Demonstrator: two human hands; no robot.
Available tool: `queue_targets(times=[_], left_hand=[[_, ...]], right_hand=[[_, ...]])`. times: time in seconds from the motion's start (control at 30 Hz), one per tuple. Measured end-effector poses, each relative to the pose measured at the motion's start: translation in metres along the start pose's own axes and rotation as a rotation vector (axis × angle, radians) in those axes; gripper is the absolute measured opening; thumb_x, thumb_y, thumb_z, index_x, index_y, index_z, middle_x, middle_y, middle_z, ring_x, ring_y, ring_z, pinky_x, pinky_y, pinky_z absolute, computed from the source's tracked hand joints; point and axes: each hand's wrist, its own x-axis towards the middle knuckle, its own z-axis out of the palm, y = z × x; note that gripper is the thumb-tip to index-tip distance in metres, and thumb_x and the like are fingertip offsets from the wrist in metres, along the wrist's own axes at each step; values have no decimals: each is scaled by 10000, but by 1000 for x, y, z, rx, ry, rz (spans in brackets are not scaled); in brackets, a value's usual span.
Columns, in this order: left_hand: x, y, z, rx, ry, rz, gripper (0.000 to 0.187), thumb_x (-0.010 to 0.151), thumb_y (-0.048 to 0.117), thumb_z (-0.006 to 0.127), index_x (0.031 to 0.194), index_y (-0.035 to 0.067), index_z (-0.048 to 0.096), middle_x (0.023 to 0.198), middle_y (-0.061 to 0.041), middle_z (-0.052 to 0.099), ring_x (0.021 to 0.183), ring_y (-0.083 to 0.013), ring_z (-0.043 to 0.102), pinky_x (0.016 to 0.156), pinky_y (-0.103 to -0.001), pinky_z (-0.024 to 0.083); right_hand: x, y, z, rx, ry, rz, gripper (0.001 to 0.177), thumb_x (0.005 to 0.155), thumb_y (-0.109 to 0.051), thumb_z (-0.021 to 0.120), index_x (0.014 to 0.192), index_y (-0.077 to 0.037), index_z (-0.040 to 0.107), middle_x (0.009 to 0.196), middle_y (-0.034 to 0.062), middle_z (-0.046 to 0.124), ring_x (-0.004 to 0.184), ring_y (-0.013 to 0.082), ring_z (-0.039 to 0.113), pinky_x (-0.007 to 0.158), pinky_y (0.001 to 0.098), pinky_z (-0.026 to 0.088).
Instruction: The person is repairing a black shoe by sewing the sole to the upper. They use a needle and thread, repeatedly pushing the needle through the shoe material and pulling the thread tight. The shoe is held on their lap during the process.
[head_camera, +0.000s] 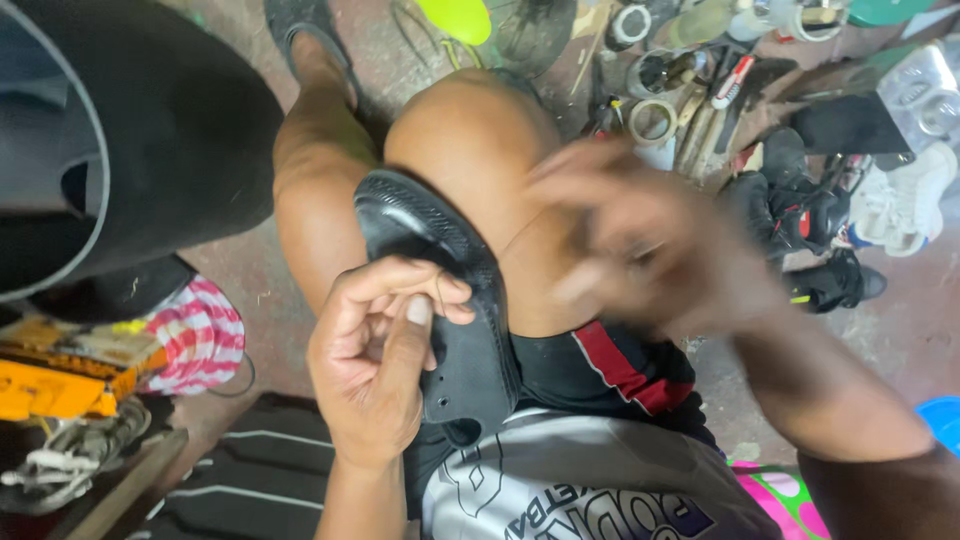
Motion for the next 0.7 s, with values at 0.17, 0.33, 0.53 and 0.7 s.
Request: queue_targets(times=[0.17, 0.33, 0.53, 0.7], left_hand=[[3, 9, 9, 83, -51, 82, 282, 1088, -90, 543, 1351, -19, 615, 1134, -158, 754, 913, -149, 730, 881, -272, 620], [12, 32, 22, 585, -153, 259, 409, 960, -76, 652, 1335, 72, 588, 1169, -127, 750, 946, -183, 763, 838, -270, 616], [21, 38, 22, 737, -227, 284, 698, 873, -2, 798, 1495, 140, 513, 973, -50, 619, 785, -168, 675, 745, -285, 571], [17, 30, 22, 722, -182, 311, 806, 868, -34, 789, 1562, 139, 418, 1036, -53, 584, 778, -147, 663, 678, -265, 558]], right_hand=[[-11, -11, 28, 85, -159, 312, 277, 887, -175, 797, 1119, -56, 703, 713, 17, 690, 603, 126, 646, 537, 285, 485], [-23, -10, 9, 272, -135, 500, 88, 881, -113, 769, 960, -95, 737, 591, -13, 617, 512, 53, 511, 470, 262, 409], [1, -28, 14, 159, -79, 321, 122, 904, -191, 791, 977, -119, 726, 653, -20, 630, 537, 77, 568, 514, 260, 466], [18, -33, 17, -113, -210, 152, 123, 882, -249, 766, 960, -168, 716, 821, 20, 692, 587, 186, 650, 551, 347, 507]])
